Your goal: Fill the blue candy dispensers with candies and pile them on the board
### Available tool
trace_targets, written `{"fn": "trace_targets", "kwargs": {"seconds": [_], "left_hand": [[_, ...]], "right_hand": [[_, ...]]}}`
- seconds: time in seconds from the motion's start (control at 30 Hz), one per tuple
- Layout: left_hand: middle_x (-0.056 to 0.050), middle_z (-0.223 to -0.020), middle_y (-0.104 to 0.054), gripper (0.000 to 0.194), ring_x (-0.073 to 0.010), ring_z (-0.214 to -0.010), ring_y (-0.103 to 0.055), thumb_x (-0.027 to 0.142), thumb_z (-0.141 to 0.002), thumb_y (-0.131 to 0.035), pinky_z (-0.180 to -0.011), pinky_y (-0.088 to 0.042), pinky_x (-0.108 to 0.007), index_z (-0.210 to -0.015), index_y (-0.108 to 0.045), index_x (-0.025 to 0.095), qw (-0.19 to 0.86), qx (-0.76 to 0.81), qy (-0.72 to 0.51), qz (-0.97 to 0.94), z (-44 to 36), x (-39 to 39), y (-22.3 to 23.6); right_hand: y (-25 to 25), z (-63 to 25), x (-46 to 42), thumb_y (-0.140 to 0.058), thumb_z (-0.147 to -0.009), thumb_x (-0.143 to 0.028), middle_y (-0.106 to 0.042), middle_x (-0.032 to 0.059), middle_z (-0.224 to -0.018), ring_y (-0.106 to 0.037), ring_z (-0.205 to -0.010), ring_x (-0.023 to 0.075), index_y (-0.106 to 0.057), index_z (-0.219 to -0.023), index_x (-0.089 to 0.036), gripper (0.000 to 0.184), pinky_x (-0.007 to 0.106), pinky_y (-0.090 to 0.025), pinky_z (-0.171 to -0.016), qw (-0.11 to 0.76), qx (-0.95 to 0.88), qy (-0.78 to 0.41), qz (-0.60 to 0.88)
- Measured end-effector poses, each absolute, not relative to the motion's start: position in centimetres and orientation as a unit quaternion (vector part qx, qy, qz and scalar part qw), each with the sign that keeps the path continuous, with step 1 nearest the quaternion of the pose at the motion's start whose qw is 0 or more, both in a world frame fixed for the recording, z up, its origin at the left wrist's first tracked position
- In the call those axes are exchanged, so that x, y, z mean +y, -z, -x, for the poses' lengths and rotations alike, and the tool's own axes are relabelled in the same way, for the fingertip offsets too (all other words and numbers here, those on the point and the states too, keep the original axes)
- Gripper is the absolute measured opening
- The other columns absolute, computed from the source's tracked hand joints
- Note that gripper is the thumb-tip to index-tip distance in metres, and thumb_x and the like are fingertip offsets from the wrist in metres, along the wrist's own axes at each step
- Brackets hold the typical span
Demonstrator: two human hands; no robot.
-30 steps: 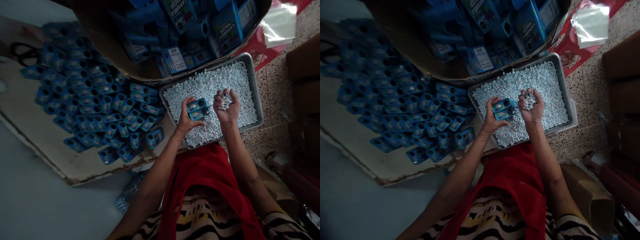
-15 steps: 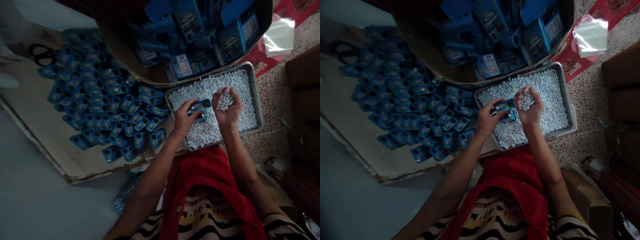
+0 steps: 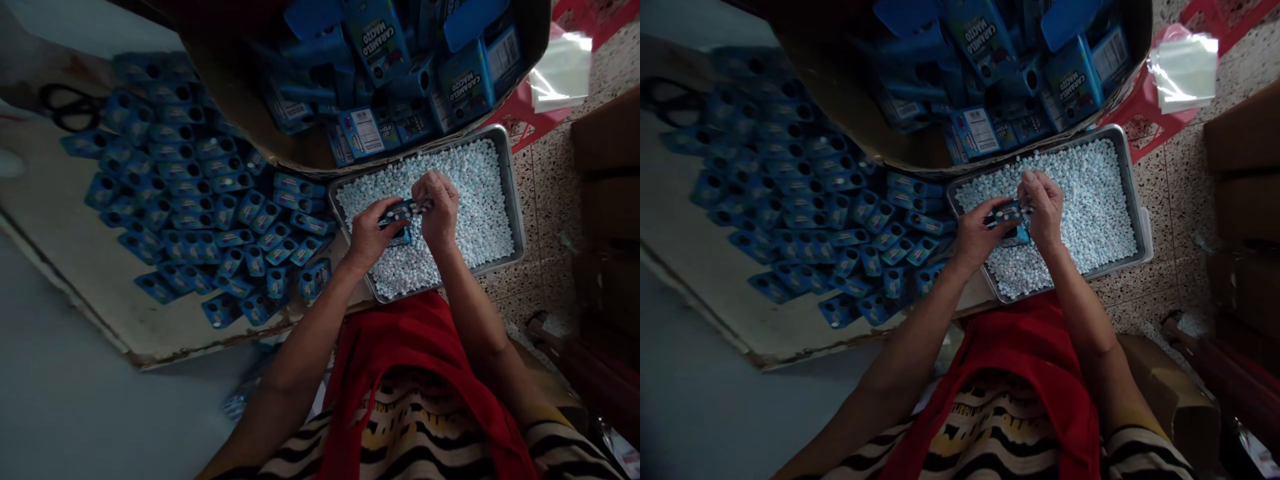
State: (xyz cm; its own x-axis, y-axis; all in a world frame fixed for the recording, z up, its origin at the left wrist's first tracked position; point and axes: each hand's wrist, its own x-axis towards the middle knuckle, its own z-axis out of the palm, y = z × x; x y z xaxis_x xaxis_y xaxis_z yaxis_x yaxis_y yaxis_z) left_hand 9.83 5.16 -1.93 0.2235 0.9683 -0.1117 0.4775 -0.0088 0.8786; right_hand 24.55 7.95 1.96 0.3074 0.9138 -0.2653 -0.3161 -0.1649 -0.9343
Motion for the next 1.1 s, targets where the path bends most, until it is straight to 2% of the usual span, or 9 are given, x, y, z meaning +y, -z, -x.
{"fn": "trace_targets", "kwargs": {"seconds": [0.2, 0.33, 0.43, 0.53, 0.6, 0.7, 0.8, 0.93, 1.1], "left_hand": [[-0.008, -0.133, -0.079, 0.042, -0.0264, -0.127, -0.074, 0.033, -0.095, -0.082, -0.114, -0.059, -0.041, -0.135, -0.072, 0.027, 0.375, 0.517, -0.275, -0.719, -9.4, 4.3, 1.5], [-0.009, -0.138, -0.077, 0.044, -0.0271, -0.130, -0.073, 0.031, -0.099, -0.076, -0.117, -0.058, -0.042, -0.142, -0.069, 0.027, 0.344, 0.476, -0.242, -0.772, -9.0, 4.0, 1.1], [-0.009, -0.134, -0.079, 0.042, -0.0263, -0.125, -0.076, 0.037, -0.098, -0.077, -0.111, -0.061, -0.038, -0.139, -0.071, 0.026, 0.323, 0.510, -0.255, -0.755, -8.6, 4.4, 1.6], [-0.008, -0.127, -0.081, 0.041, -0.0256, -0.118, -0.078, 0.040, -0.095, -0.081, -0.106, -0.063, -0.037, -0.132, -0.075, 0.024, 0.329, 0.540, -0.283, -0.721, -8.0, 4.7, 2.5], [-0.007, -0.125, -0.082, 0.041, -0.0249, -0.115, -0.079, 0.042, -0.093, -0.083, -0.104, -0.063, -0.036, -0.128, -0.075, 0.023, 0.337, 0.566, -0.298, -0.691, -7.6, 4.7, 3.0], [-0.007, -0.126, -0.081, 0.042, -0.0235, -0.115, -0.078, 0.046, -0.093, -0.082, -0.102, -0.064, -0.035, -0.127, -0.074, 0.023, 0.342, 0.602, -0.307, -0.653, -7.2, 4.0, 3.4], [-0.008, -0.127, -0.080, 0.042, -0.0228, -0.118, -0.077, 0.048, -0.097, -0.078, -0.102, -0.063, -0.034, -0.129, -0.072, 0.022, 0.318, 0.633, -0.335, -0.621, -7.2, 2.8, 3.4], [-0.009, -0.123, -0.081, 0.043, -0.0237, -0.115, -0.078, 0.055, -0.098, -0.074, -0.106, -0.062, -0.037, -0.126, -0.073, 0.022, 0.289, 0.646, -0.351, -0.613, -7.2, 1.3, 2.9], [-0.011, -0.124, -0.080, 0.043, -0.0253, -0.118, -0.077, 0.057, -0.102, -0.068, -0.109, -0.060, -0.040, -0.126, -0.074, 0.022, 0.309, 0.636, -0.348, -0.616, -6.9, 0.5, 3.4]], "right_hand": [[-0.6, -27.5, 8.2, -0.063, -0.096, -0.071, -0.034, -0.0067, -0.056, -0.039, -0.053, 0.0125, -0.045, -0.067, -0.027, 0.055, 0.028, -0.043, -0.056, 0.627, -0.082, -0.569, 0.525], [1.4, -30.1, 5.9, -0.073, -0.091, -0.057, -0.051, -0.0068, -0.060, -0.047, -0.056, 0.0092, -0.055, -0.073, -0.025, 0.041, 0.023, -0.044, -0.057, 0.575, 0.024, -0.581, 0.576], [2.4, -30.1, 3.0, -0.081, -0.082, -0.048, -0.063, -0.0054, -0.069, -0.053, -0.061, 0.0069, -0.066, -0.079, -0.022, 0.030, 0.021, -0.043, -0.058, 0.513, -0.016, -0.583, 0.630], [2.8, -29.5, 1.0, -0.085, -0.076, -0.045, -0.064, -0.0043, -0.068, -0.052, -0.060, 0.0073, -0.071, -0.079, -0.020, 0.029, 0.022, -0.040, -0.057, 0.443, -0.075, -0.623, 0.641], [2.8, -29.3, 0.7, -0.085, -0.075, -0.043, -0.065, -0.0039, -0.069, -0.054, -0.060, 0.0081, -0.072, -0.081, -0.020, 0.026, 0.023, -0.042, -0.057, 0.448, -0.047, -0.643, 0.620], [1.9, -28.9, 1.3, -0.082, -0.078, -0.044, -0.065, -0.0035, -0.073, -0.058, -0.065, 0.0094, -0.071, -0.083, -0.023, 0.024, 0.023, -0.048, -0.061, 0.508, 0.003, -0.648, 0.568], [-0.1, -27.3, 2.3, -0.080, -0.081, -0.050, -0.066, -0.0015, -0.077, -0.059, -0.069, 0.0121, -0.071, -0.085, -0.025, 0.027, 0.026, -0.051, -0.065, 0.546, -0.043, -0.660, 0.515], [-2.5, -24.2, 2.5, -0.079, -0.083, -0.046, -0.066, 0.0001, -0.078, -0.059, -0.076, 0.0160, -0.074, -0.086, -0.026, 0.020, 0.030, -0.053, -0.075, 0.528, -0.157, -0.668, 0.500], [-2.5, -22.5, 1.5, -0.076, -0.086, -0.037, -0.069, 0.0005, -0.087, -0.063, -0.089, 0.0184, -0.078, -0.088, -0.027, 0.010, 0.034, -0.052, -0.092, 0.472, -0.264, -0.654, 0.530]]}}
